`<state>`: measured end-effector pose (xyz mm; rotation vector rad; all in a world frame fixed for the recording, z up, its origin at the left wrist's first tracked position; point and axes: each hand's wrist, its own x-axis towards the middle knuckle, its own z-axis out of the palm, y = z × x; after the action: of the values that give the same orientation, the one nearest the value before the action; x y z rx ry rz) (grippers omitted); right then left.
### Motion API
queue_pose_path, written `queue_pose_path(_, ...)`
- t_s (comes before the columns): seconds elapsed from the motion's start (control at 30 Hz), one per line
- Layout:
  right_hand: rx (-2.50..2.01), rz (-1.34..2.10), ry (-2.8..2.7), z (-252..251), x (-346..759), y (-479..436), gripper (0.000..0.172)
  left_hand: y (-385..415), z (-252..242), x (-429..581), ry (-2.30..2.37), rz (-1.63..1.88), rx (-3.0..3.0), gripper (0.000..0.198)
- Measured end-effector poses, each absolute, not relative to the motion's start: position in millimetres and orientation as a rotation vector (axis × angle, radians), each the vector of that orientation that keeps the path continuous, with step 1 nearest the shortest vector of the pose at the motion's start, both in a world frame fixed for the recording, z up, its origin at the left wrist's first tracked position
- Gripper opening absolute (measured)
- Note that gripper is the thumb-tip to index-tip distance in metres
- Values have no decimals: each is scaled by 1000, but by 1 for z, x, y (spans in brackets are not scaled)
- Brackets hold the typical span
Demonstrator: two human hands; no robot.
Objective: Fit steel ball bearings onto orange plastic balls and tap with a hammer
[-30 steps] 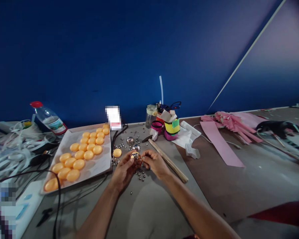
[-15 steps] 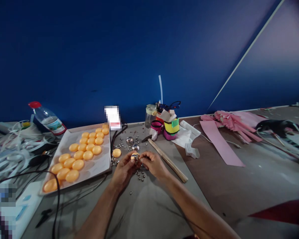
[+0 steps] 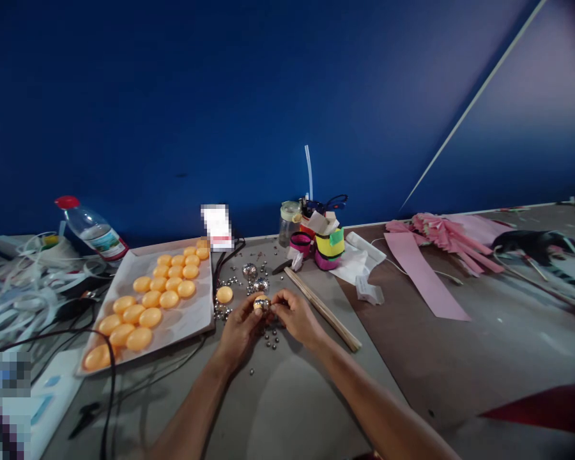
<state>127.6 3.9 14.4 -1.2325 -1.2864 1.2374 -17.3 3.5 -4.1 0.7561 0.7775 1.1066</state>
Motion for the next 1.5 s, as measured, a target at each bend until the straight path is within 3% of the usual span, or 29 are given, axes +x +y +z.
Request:
queue_pose_path(0.27, -1310, 1024, -1479, 7, 137, 9, 13, 3, 0, -19, 720, 1120, 702, 35)
queue_pose_path(0.37, -1420, 667, -1597, 8, 154, 15, 18, 4, 6, -23, 689, 1142, 632, 35)
queue_pose_path(0.5, -1912, 144, -1773, 8, 178, 22, 43, 5, 11, -27, 646, 1194, 538, 38)
queue_pose_path(0.6, -2172, 60, -1851, 3, 187, 26, 54, 6, 11, -28, 607, 1227, 537, 40)
queue_pose_path(0.7, -2259, 103, -1918, -1, 188, 28, 51, 7, 9, -27, 616, 1237, 563, 41)
queue_pose_path(0.87, -2160, 146, -1993, -2, 191, 30, 27, 8, 8, -28, 659, 1257, 549, 39)
queue_pose_path(1.23, -1308, 80, -1899, 25, 167, 2, 24, 13, 7, -26, 613, 1412, 456, 26)
queue_pose_path(1.5, -1400, 108, -2041, 27, 154, -3, 23, 16, 6, -29, 631, 1460, 459, 29)
